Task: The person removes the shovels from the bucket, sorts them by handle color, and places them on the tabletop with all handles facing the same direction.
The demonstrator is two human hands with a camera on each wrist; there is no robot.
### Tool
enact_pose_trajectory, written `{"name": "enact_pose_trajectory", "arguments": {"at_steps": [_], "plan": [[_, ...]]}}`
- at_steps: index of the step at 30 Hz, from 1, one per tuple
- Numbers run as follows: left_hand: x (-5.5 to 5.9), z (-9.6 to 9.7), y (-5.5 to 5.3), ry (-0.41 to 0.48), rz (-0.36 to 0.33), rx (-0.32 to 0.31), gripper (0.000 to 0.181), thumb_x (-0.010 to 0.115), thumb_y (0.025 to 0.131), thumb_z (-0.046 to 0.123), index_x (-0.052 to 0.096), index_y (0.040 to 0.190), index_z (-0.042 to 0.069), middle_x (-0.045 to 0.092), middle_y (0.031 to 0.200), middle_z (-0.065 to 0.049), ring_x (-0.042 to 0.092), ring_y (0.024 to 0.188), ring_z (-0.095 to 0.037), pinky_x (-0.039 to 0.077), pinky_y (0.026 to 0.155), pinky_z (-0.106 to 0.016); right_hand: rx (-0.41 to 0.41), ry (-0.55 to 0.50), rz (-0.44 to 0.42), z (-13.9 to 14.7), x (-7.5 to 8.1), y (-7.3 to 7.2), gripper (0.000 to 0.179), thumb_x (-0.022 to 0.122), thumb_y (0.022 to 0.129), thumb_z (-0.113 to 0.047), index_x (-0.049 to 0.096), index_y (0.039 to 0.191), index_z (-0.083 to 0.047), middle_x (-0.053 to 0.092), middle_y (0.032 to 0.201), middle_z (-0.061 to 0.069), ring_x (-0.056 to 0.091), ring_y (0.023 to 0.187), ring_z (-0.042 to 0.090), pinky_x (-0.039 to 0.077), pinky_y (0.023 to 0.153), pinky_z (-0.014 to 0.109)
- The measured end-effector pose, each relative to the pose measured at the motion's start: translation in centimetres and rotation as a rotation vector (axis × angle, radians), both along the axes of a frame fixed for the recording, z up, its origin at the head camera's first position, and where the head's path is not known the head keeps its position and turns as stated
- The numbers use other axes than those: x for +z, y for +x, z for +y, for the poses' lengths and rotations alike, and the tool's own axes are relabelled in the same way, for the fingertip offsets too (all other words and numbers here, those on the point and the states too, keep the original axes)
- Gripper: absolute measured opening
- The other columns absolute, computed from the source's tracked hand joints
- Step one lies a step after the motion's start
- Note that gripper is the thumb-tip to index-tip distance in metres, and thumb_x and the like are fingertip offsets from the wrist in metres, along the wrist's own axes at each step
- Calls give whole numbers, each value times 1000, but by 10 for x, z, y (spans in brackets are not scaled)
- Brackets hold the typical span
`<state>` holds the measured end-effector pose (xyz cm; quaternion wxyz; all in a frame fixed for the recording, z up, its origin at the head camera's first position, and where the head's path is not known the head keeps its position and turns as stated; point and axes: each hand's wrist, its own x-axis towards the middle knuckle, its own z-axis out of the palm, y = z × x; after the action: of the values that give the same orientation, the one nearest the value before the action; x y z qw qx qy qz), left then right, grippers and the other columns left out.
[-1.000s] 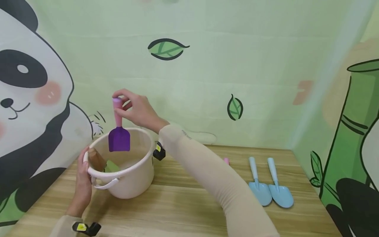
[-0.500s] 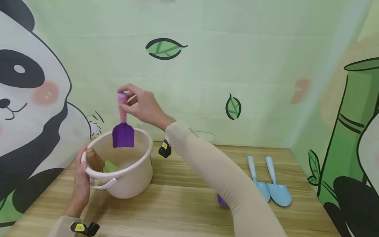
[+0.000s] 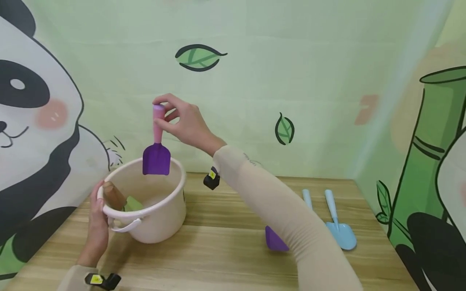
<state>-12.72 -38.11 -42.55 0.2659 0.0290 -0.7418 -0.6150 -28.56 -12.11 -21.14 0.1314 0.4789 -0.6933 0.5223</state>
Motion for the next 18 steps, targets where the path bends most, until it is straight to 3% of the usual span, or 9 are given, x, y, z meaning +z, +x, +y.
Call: {"name": "enact_pose_trajectory", "arguments": {"at_steps": [5, 12, 18], "plan": [[0, -1, 0, -9, -17, 1, 55, 22, 109, 37, 18, 164, 32, 19, 166, 2, 19, 150, -23, 10, 123, -51, -21, -5, -31, 9, 6, 4, 38, 76, 92, -8, 63, 128, -6, 71, 108, 9, 72, 87, 19, 59, 70, 29], [0, 1, -1, 1, 2, -4, 54, 23, 109, 36, 20, 163, 31, 20, 165, 2, 21, 148, -19, 12, 123, -44, -44, -10, -43, 23, 18, 18, 39, 73, 93, -1, 62, 130, -1, 70, 111, 17, 72, 92, 29, 59, 71, 31], [-1, 1, -1, 6, 21, -4, 55, 22, 109, 35, 21, 163, 29, 22, 165, 1, 23, 146, -17, 14, 121, -37, -51, -24, -41, 34, 16, 6, 39, 75, 93, -8, 63, 131, -9, 70, 110, 9, 72, 89, 19, 60, 72, 31]]}}
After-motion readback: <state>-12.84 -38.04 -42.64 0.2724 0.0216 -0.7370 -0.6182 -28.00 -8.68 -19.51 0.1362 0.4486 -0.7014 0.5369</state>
